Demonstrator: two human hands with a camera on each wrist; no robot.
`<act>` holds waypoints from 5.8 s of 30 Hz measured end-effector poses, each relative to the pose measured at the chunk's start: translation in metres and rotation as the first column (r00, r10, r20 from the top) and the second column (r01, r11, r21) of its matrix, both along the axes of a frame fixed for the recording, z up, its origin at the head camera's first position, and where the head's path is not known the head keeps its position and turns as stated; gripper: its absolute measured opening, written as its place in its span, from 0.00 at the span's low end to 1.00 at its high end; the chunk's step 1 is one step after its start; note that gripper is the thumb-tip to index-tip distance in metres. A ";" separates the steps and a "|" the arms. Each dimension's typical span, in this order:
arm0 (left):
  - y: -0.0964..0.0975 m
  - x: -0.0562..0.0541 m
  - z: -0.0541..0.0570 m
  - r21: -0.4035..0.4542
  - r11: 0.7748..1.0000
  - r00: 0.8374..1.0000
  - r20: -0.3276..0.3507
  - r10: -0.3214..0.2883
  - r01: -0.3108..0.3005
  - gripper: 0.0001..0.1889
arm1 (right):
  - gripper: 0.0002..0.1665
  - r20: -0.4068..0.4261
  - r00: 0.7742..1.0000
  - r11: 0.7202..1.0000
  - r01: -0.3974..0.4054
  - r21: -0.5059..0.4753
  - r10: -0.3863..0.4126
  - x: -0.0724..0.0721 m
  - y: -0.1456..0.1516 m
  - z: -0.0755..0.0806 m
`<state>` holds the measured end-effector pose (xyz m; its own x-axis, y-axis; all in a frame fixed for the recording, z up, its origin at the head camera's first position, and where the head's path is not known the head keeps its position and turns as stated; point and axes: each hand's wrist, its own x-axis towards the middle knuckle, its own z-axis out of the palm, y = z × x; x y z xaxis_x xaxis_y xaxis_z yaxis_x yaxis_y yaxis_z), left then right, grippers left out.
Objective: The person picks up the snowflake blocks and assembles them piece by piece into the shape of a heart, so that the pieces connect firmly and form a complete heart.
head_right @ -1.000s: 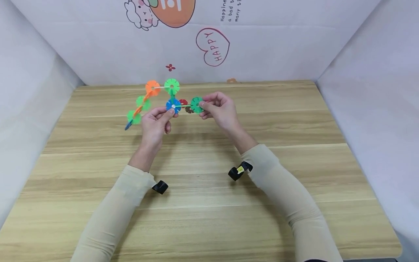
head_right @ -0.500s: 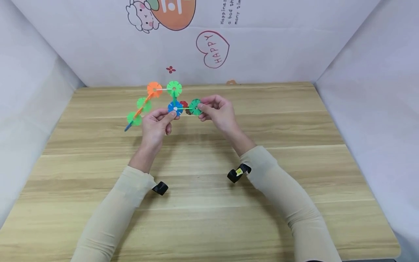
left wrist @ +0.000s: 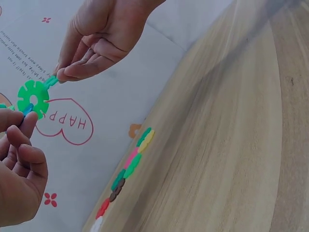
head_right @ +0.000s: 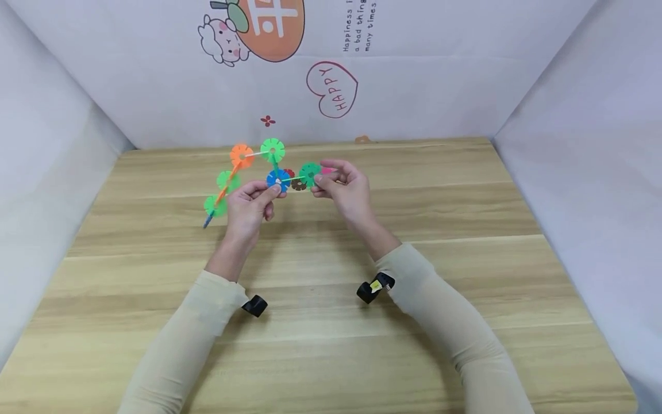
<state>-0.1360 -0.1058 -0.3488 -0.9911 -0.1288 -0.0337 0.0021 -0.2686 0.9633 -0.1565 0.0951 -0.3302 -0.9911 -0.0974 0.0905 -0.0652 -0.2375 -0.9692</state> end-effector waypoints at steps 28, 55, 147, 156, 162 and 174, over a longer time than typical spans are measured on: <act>0.009 -0.002 -0.004 0.039 0.996 0.995 -0.066 -0.072 0.074 0.10 | 0.13 0.038 0.998 0.993 0.049 -0.106 -0.045 0.006 -0.002 -0.015; 0.002 -0.005 -0.006 -0.035 0.999 1.000 -0.003 0.009 -0.010 0.09 | 0.17 -0.079 0.993 0.895 0.110 0.431 -0.084 -0.040 0.047 -0.026; -0.040 -0.007 0.020 -0.421 0.838 0.937 0.198 -0.288 0.347 0.10 | 0.26 0.010 0.976 0.394 -0.098 0.914 0.218 -0.082 0.049 -0.052; -0.039 -0.008 0.019 -0.379 0.859 0.938 0.180 -0.296 0.344 0.10 | 0.26 0.160 0.956 0.337 -0.240 0.911 0.247 -0.075 0.049 -0.044; -0.039 -0.007 0.018 -0.388 0.855 0.938 0.165 -0.303 0.345 0.09 | 0.19 0.175 0.943 0.365 -0.275 0.890 0.285 -0.060 0.051 -0.039; -0.038 -0.008 0.018 -0.387 0.852 0.936 0.174 -0.306 0.351 0.09 | 0.11 0.001 0.946 0.712 -0.244 0.659 0.323 -0.010 0.029 0.001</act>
<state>-0.1445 -0.1435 -0.3311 -0.9717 0.1797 -0.1533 -0.1210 0.1785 0.9765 -0.1666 0.1237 -0.3289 -0.8950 -0.4461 0.0030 -0.2095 0.4142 -0.8858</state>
